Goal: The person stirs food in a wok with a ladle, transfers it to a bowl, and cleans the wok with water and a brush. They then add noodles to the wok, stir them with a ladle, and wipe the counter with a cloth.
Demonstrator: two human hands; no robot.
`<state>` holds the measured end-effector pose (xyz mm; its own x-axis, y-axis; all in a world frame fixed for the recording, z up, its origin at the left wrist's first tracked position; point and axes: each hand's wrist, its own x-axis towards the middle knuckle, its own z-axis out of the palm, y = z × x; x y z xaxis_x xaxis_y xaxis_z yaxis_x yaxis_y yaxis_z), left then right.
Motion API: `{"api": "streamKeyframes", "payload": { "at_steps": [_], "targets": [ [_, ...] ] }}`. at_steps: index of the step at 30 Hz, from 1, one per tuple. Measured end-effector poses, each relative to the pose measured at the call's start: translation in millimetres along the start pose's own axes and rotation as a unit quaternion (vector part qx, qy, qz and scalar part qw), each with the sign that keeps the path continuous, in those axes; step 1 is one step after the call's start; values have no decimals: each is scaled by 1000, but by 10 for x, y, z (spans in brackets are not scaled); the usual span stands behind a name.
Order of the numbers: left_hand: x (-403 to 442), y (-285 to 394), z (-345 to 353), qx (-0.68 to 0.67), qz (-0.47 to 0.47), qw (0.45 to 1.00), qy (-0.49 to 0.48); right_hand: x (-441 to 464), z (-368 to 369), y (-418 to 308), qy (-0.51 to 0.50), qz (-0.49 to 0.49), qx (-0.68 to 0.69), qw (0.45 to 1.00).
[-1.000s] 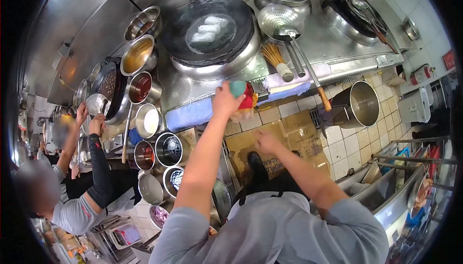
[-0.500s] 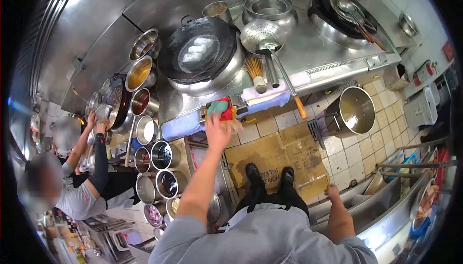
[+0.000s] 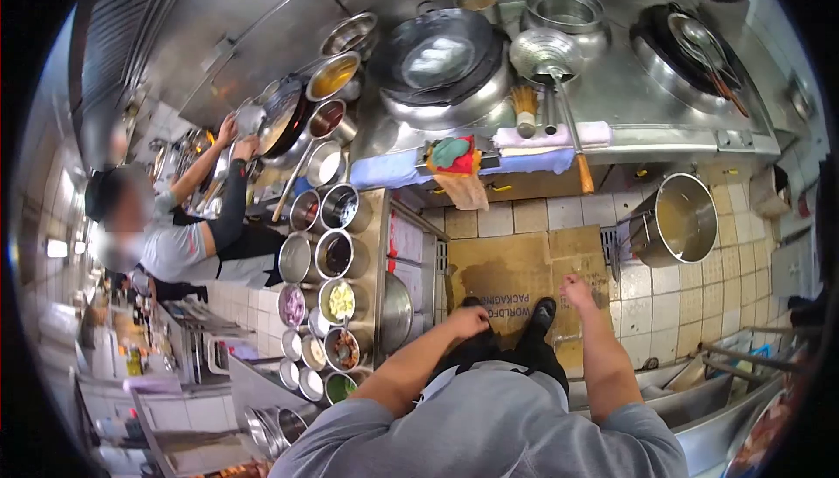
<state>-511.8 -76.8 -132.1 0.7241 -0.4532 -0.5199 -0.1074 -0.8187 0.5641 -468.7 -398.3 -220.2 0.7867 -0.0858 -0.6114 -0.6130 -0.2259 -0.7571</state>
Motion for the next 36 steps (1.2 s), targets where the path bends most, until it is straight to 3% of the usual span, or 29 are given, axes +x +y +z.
{"api": "streamKeyframes", "payload": {
  "at_steps": [1,3,4,5,7,9,12,16,18,19,20,22,24,26,28,29,30,31,32,33,34,35,36],
  "targets": [
    [-36,125,-259,-35,-95,994,29,-3,26,32,-3,-8,-8,1000],
    [13,-181,-298,-40,-81,984,153,-31,116,331,-91,22,-116,989],
    [-4,-275,-346,-43,-75,983,164,-15,140,645,-64,-108,-289,949],
    [-39,-366,-390,-47,-80,984,152,24,159,1097,-33,-231,-451,861],
    [-176,-454,-465,-31,-89,986,138,394,257,2257,-76,-3,-188,979],
    [-366,-533,-414,-46,-93,983,149,-553,143,1592,-99,147,-167,970],
    [-698,-682,-79,-47,-87,984,150,-1308,118,1295,-88,199,-119,969],
    [-1122,-721,527,-129,-108,986,-14,-1606,75,1481,-92,244,-163,952],
    [-1365,-834,871,-120,-15,992,43,-1611,72,1465,-89,248,-188,946],
    [-1450,-628,805,-107,-128,981,102,-1631,41,1299,-130,258,-202,936],
    [-1434,-627,750,-106,-121,981,105,-1498,29,1369,-124,255,-202,937],
    [-1457,-670,666,-39,-162,984,68,-981,-41,1873,-165,-13,-339,926],
    [-1416,-638,603,-56,-138,985,92,-936,3,1331,-170,-95,-432,881],
    [-1357,-443,408,-163,-163,962,148,-587,159,1231,-66,-78,-463,880],
    [-1182,-312,255,-409,21,879,244,-1108,329,163,-70,-103,-486,865],
    [-1244,41,-85,-451,80,851,256,-1051,469,-38,-113,-88,-473,870],
    [-1488,558,-556,-493,137,817,267,-1012,649,-187,-105,-148,-491,852],
    [-1772,946,-984,-475,227,817,237,-1212,848,-552,-146,-180,-507,830],
    [-2077,1269,-1377,-455,314,807,206,-957,1091,-421,-185,-386,-471,771],
    [-2355,1439,-1690,-280,421,834,219,-1241,1384,-803,-206,-359,-402,817],
    [-2640,2029,-2000,-144,594,689,389,-1525,1622,-1202,-277,-353,-436,780],
    [-2930,2173,-2246,-164,583,769,203,-1603,1866,-1334,-317,-460,-410,721],
    [-3119,2352,-2433,-190,647,733,87,-2143,1945,-1813,-383,-360,-330,784]
  ]
}}
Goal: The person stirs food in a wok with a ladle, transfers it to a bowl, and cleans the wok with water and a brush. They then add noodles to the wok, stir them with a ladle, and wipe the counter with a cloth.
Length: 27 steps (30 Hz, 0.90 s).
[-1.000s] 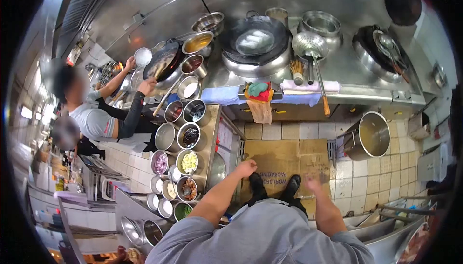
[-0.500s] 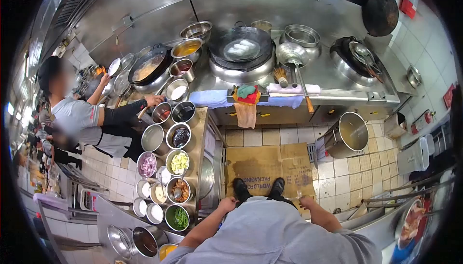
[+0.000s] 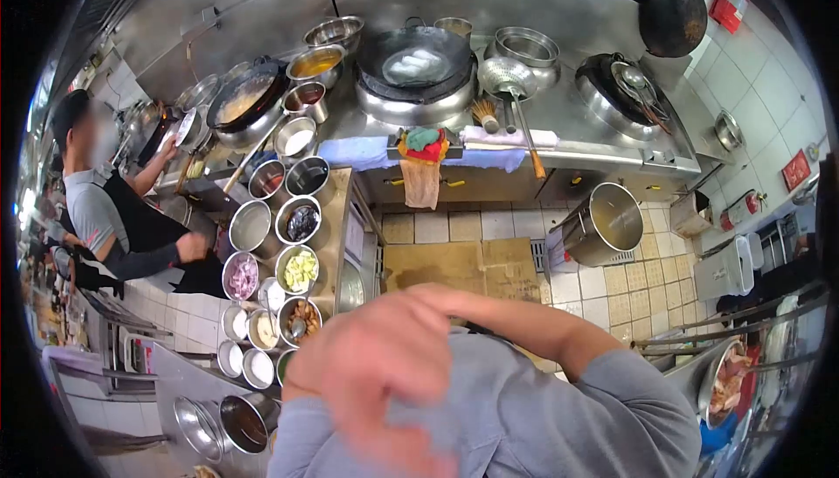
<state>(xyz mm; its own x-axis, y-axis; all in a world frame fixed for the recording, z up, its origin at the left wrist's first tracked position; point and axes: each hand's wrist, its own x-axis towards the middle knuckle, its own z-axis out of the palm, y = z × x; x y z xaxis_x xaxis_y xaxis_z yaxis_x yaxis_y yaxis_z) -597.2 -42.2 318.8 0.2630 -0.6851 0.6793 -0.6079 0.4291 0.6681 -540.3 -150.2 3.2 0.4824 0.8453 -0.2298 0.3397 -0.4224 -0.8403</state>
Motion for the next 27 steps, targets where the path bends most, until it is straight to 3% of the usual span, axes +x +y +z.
{"api": "streamKeyframes", "payload": {
  "at_steps": [2,3,5,7,8,10,12,14,15,17,24,27],
  "targets": [
    [243,191,15,78,148,981,-94,220,62,-546,-61,-111,-95,987],
    [335,182,49,84,147,981,-94,231,32,-890,-97,-88,-73,989],
    [504,114,129,-53,260,962,-70,215,0,-1142,-132,-68,-51,988],
    [463,80,198,-40,271,961,-38,128,108,-1134,-37,-317,-66,945],
    [422,66,231,-26,286,958,-8,68,81,-1121,-39,-317,-59,946],
    [352,43,268,-3,249,969,4,-49,-27,-1054,-141,-93,-128,977],
    [329,30,360,21,216,976,13,-19,102,-821,-157,-74,-196,965],
    [392,-4,501,57,307,935,167,-49,73,-730,-163,-54,-212,962],
    [341,5,438,55,307,935,166,-37,100,-626,-150,-76,-199,965],
    [190,26,275,51,178,983,-13,-55,122,-498,-117,-69,-188,973],
    [436,115,435,101,199,969,102,-197,105,-105,-88,14,-175,981],
    [330,-52,481,52,269,951,143,-286,190,219,-57,27,-134,989]
  ]
}}
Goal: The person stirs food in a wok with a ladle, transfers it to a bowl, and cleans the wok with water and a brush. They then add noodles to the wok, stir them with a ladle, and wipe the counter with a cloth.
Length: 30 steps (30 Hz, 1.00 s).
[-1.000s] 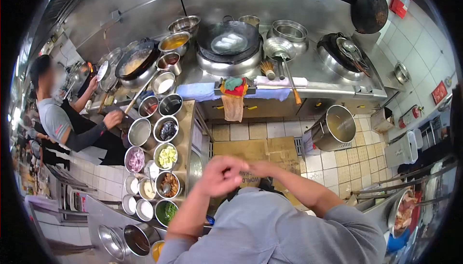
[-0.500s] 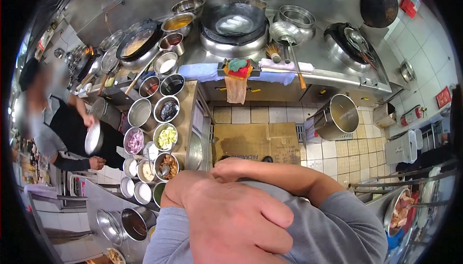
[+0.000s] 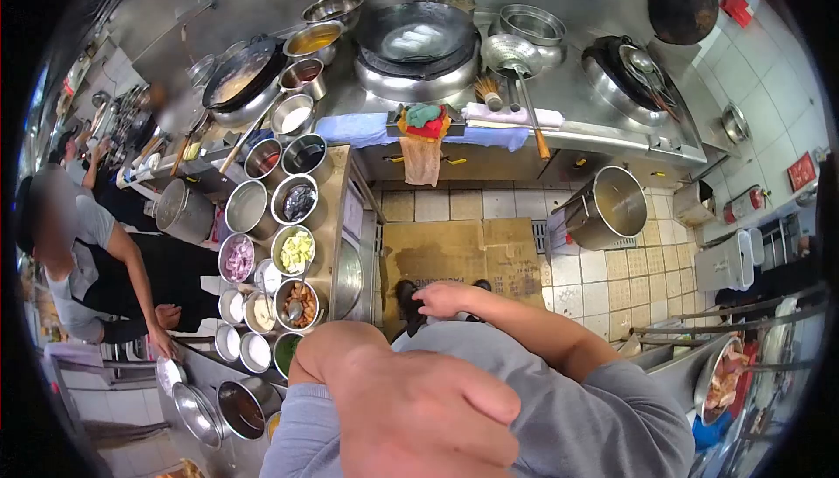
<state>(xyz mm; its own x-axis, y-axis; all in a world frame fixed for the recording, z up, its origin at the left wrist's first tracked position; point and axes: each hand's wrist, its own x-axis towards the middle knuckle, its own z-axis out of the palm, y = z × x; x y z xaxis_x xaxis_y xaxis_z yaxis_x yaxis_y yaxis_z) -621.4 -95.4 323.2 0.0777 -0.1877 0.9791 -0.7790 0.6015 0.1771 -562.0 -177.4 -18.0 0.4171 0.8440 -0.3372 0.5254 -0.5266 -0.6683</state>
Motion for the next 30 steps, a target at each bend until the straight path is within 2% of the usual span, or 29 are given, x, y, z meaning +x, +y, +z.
{"api": "streamKeyframes", "payload": {
  "at_steps": [2,4,5,6,7,8,9,10,11,12,13,15,16,17,19,20,22,23,25,26,28,29,30],
  "targets": [
    [-170,-33,-134,14,-143,989,-31,-51,229,323,42,16,40,998],
    [-400,-98,-306,34,-279,958,-60,-459,240,467,137,16,268,954],
    [-548,-149,-388,45,-345,935,-71,-321,573,890,96,99,110,984],
    [-849,-310,-237,-77,-400,899,161,-403,809,1229,77,156,91,981],
    [-1156,-484,-281,9,-491,858,149,-524,1241,1673,155,176,109,966],
    [-1623,-664,-311,49,-553,821,132,-716,1283,1868,39,262,89,960],
    [-2152,-779,-342,88,-613,777,116,-1015,1416,2018,88,184,-15,979],
    [-2641,-800,-376,159,-648,741,77,-1258,1508,2108,82,322,177,926],
    [-3116,-779,-380,226,-679,698,37,-1591,1736,2305,94,299,211,926],
    [-3587,-710,-368,269,-682,680,7,-1765,1683,2175,136,436,441,772],
    [-4015,-597,-351,311,-683,660,-23,-1940,1712,2151,124,533,460,699],
    [-4675,-255,-338,287,-747,588,-113,-2291,1793,2228,61,530,437,724],
    [-4880,-58,-319,270,-780,536,-177,-2379,1915,2351,17,524,413,745],
    [-5088,112,-300,251,-805,482,-238,-2324,1888,2348,17,519,411,750],
    [-5929,472,-253,265,-841,374,-287,-2285,1799,2243,114,546,496,666],
    [-5879,563,-288,267,-843,372,-284,-2175,1647,2092,144,543,489,667],
    [-5638,718,-246,247,-884,333,-216,-1938,1619,2120,175,502,472,703],
    [-5570,741,-264,242,-884,334,-218,-1806,1593,2126,170,487,458,724],
    [-5403,703,-348,230,-888,386,-95,-1501,1469,2071,156,463,433,758],
    [-5373,639,-382,226,-889,386,-99,-1350,1388,2034,149,453,421,771],
    [-5318,475,-453,252,-882,397,-7,-1072,1370,2145,101,415,347,835],
    [-5257,378,-476,249,-883,398,-10,-952,1356,2169,114,370,316,866],
    [-5170,260,-489,246,-884,395,43,-838,1335,2195,127,322,284,894]
  ]
}}
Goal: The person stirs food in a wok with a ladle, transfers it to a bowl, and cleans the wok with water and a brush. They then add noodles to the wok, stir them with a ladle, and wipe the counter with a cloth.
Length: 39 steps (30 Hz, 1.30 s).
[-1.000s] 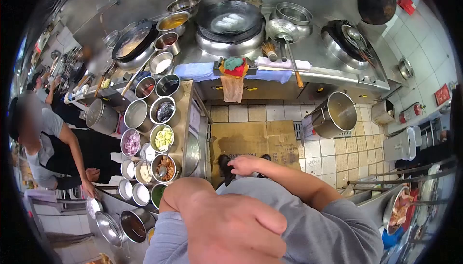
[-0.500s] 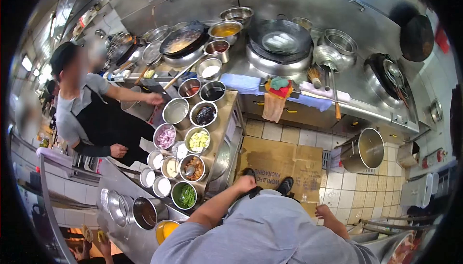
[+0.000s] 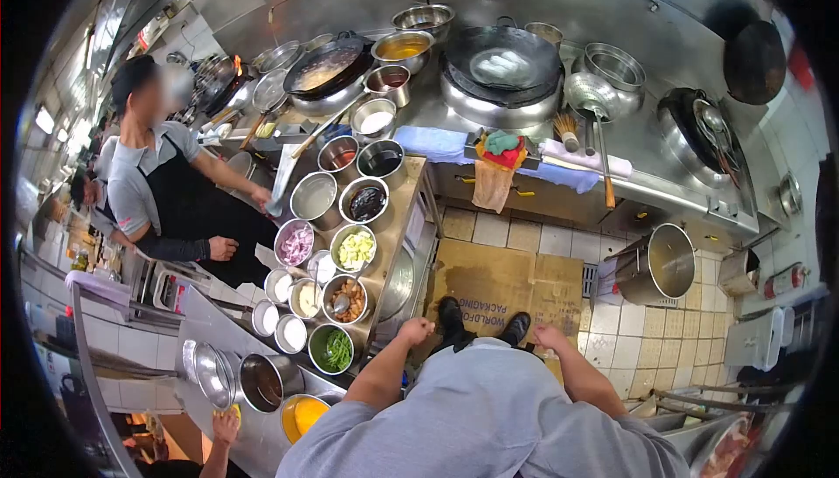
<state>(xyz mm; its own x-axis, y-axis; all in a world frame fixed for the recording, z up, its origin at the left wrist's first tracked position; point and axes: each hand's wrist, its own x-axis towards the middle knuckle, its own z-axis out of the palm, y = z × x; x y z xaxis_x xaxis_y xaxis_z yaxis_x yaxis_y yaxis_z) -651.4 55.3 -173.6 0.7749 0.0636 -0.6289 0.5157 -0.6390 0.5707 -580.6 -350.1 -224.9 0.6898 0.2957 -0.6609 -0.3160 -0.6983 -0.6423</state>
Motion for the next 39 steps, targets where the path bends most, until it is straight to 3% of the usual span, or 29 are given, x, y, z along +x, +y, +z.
{"api": "streamKeyframes", "payload": {
  "at_steps": [2,4,6,11,13,18,26,29,30,31,33,34,35,37,38,39],
  "targets": [
    [43,274,-59,-45,-16,999,14,200,27,-34,-11,-11,17,1000],
    [66,475,-53,13,31,999,13,163,-14,-129,-20,-16,35,999],
    [64,563,-1,15,47,999,1,24,-60,-230,27,9,53,998],
    [29,377,131,51,100,994,0,-234,-114,43,25,106,36,993],
    [-15,196,145,80,57,994,-50,-359,-70,177,11,128,17,992],
    [-105,-349,160,108,-9,994,-30,-719,-65,201,-10,209,75,975],
    [-81,-466,81,35,-70,997,-19,-477,-125,213,-21,189,66,980],
    [-8,-201,69,51,-11,999,-11,-261,-165,190,7,159,56,986],
    [49,-167,110,48,27,998,-6,65,-122,495,23,69,-12,997],
    [53,-3,105,-65,11,997,-26,179,-62,712,37,-19,-78,996],
    [-113,706,-117,-292,22,954,-59,3,-165,287,47,48,-36,997],
    [-112,967,-124,-556,-41,826,-84,17,-190,225,40,45,-23,998],
    [-268,1344,-296,-644,-30,753,-130,0,-176,232,33,42,-9,999],
    [-480,1891,-563,-714,62,667,-204,-62,-167,219,24,52,25,998],
    [-647,2141,-687,-715,61,666,-203,-71,-165,185,19,49,57,997],
    [-826,2385,-813,-731,128,625,-244,-121,-160,129,18,48,56,997]
  ]
}}
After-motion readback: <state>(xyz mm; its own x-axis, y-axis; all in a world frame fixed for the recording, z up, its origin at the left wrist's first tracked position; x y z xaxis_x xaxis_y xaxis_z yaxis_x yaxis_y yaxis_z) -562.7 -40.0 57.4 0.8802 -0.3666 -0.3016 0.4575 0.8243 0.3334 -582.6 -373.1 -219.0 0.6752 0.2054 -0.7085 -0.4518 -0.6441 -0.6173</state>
